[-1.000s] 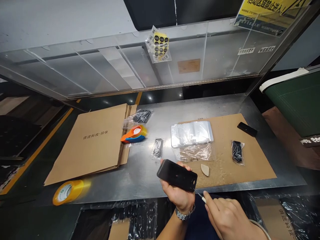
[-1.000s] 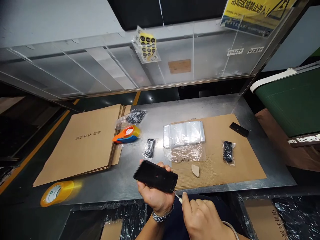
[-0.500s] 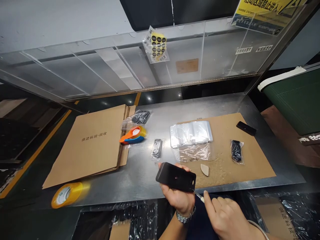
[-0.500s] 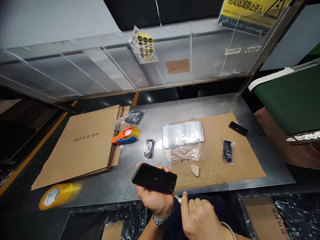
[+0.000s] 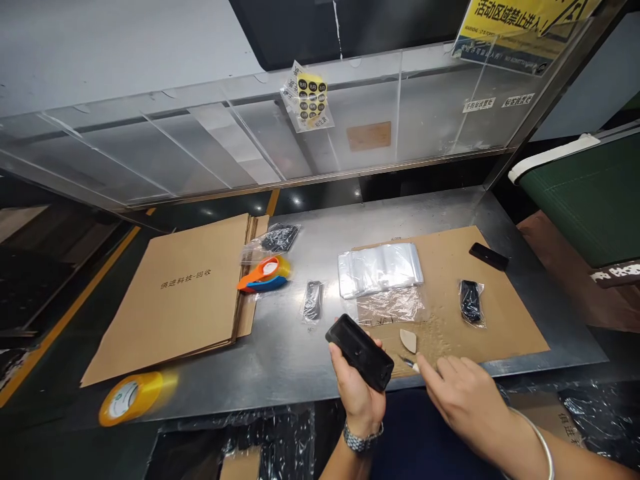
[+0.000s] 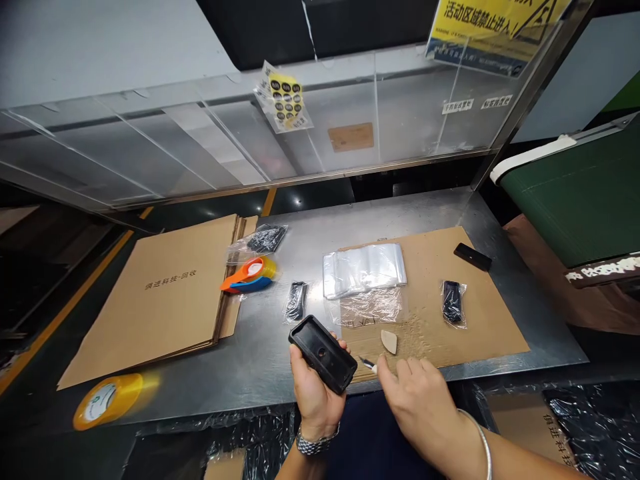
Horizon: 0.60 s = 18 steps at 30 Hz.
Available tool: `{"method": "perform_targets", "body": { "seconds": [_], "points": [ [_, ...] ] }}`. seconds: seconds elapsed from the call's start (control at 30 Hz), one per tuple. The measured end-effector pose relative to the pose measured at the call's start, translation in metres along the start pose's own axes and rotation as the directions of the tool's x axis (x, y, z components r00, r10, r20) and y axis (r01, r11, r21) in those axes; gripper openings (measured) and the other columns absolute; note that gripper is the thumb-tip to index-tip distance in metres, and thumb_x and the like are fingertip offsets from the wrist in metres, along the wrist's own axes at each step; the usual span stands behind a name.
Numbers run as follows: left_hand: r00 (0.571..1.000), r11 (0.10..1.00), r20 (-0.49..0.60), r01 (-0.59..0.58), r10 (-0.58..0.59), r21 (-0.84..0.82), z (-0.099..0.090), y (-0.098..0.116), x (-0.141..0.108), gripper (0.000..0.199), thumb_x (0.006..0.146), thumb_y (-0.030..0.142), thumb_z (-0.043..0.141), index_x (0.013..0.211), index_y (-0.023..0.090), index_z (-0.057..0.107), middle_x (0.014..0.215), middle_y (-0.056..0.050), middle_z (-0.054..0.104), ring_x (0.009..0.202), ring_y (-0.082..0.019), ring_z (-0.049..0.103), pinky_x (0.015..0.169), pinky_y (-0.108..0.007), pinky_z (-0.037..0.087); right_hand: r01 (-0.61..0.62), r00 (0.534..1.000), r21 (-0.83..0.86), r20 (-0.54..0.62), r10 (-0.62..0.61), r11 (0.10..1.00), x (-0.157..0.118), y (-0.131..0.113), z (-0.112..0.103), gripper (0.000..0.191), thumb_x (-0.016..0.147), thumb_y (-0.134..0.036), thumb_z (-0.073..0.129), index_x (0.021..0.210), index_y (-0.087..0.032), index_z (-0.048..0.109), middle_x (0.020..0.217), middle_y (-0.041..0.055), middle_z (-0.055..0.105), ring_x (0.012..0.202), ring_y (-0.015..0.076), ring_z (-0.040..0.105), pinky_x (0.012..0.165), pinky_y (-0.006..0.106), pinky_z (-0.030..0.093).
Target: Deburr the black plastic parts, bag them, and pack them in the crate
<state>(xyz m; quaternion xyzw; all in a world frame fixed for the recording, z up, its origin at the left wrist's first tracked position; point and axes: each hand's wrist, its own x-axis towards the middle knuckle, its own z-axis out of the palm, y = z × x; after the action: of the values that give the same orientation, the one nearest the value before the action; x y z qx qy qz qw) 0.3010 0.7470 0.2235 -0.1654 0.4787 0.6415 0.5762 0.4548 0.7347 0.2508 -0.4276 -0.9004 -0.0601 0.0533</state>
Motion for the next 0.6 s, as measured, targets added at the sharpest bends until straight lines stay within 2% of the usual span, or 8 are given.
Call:
{"method": "perform_targets", "body": {
  "seconds": [0.1,0.2,0.27,0.4,0.47,0.53,0.6],
  "points": [
    [0.995,0.995,0.039,0.093,-0.091,-0.035,0.001,0.005,-0.002,0.04,0.082,0.049,0.039,0.082,0.015,0.059,0.069,-0.003,0.06,0.057,-0.015,0.059,0.049,-0.024,0.048,-0.09,0.994,0.135,0.069,0.081,0.987,0.001,0.007,-0.002,0.026,0.09,-0.015,0.028,0.089,-0.018,0.054,0.06,0.0016,0.047,0.054,0.0169,0.044,0.052,0.03,0.026],
    [0.984,0.99,0.121,0.136,-0.129,-0.045,0.002,0.008,-0.004,0.044,0.082,0.051,0.038,0.079,0.013,0.06,0.067,-0.004,0.06,0.056,-0.015,0.058,0.049,-0.024,0.048,-0.161,0.976,0.385,0.201,0.087,0.909,0.001,0.003,-0.01,0.029,0.094,-0.02,0.024,0.079,-0.019,0.05,0.067,0.002,0.049,0.058,0.0158,0.047,0.052,0.028,0.029],
    [0.975,0.986,0.158,0.163,-0.155,-0.036,0.002,0.007,-0.005,0.046,0.081,0.053,0.037,0.078,0.012,0.06,0.066,-0.005,0.059,0.056,-0.015,0.057,0.047,-0.024,0.047,-0.202,0.963,0.562,0.263,0.058,0.802,0.001,-0.003,-0.015,0.027,0.094,-0.02,0.025,0.084,-0.019,0.05,0.073,0.0028,0.051,0.062,0.0153,0.05,0.054,0.026,0.034],
    [0.964,0.979,0.181,0.202,-0.194,-0.026,0.005,0.002,-0.007,0.047,0.079,0.054,0.039,0.077,0.012,0.059,0.064,-0.005,0.059,0.056,-0.015,0.056,0.049,-0.022,0.046,-0.261,0.963,0.819,0.26,0.074,0.512,0.007,-0.015,-0.012,0.022,0.091,-0.02,0.038,0.109,-0.021,0.049,0.086,0.0029,0.057,0.072,0.0145,0.054,0.063,0.025,0.041],
    [0.963,0.976,0.17,0.215,-0.21,-0.014,0.007,-0.001,-0.009,0.048,0.078,0.056,0.04,0.075,0.012,0.059,0.062,-0.006,0.059,0.055,-0.015,0.056,0.049,-0.022,0.046,-0.257,0.966,0.859,0.247,0.082,0.442,0.011,-0.02,-0.006,0.019,0.089,-0.019,0.042,0.104,-0.022,0.054,0.082,0.0012,0.059,0.068,0.0136,0.054,0.06,0.024,0.04],
    [0.964,0.972,0.134,0.234,-0.231,-0.004,0.01,-0.003,-0.01,0.05,0.078,0.057,0.039,0.074,0.012,0.058,0.059,-0.007,0.058,0.053,-0.015,0.056,0.048,-0.022,0.045,-0.206,0.978,0.851,0.201,0.063,0.483,0.014,-0.025,0.001,0.017,0.089,-0.019,0.041,0.091,-0.019,0.058,0.073,0.0006,0.058,0.062,0.0134,0.053,0.055,0.024,0.038],
    [0.964,0.967,0.088,0.253,-0.252,-0.007,0.012,-0.002,-0.011,0.05,0.078,0.058,0.037,0.074,0.012,0.058,0.057,-0.007,0.059,0.051,-0.015,0.055,0.046,-0.023,0.044,-0.072,0.997,0.783,0.064,0.035,0.618,0.015,-0.03,0.006,0.023,0.09,-0.019,0.036,0.085,-0.016,0.059,0.066,0.0021,0.055,0.058,0.0145,0.05,0.051,0.026,0.034]
  ]
}}
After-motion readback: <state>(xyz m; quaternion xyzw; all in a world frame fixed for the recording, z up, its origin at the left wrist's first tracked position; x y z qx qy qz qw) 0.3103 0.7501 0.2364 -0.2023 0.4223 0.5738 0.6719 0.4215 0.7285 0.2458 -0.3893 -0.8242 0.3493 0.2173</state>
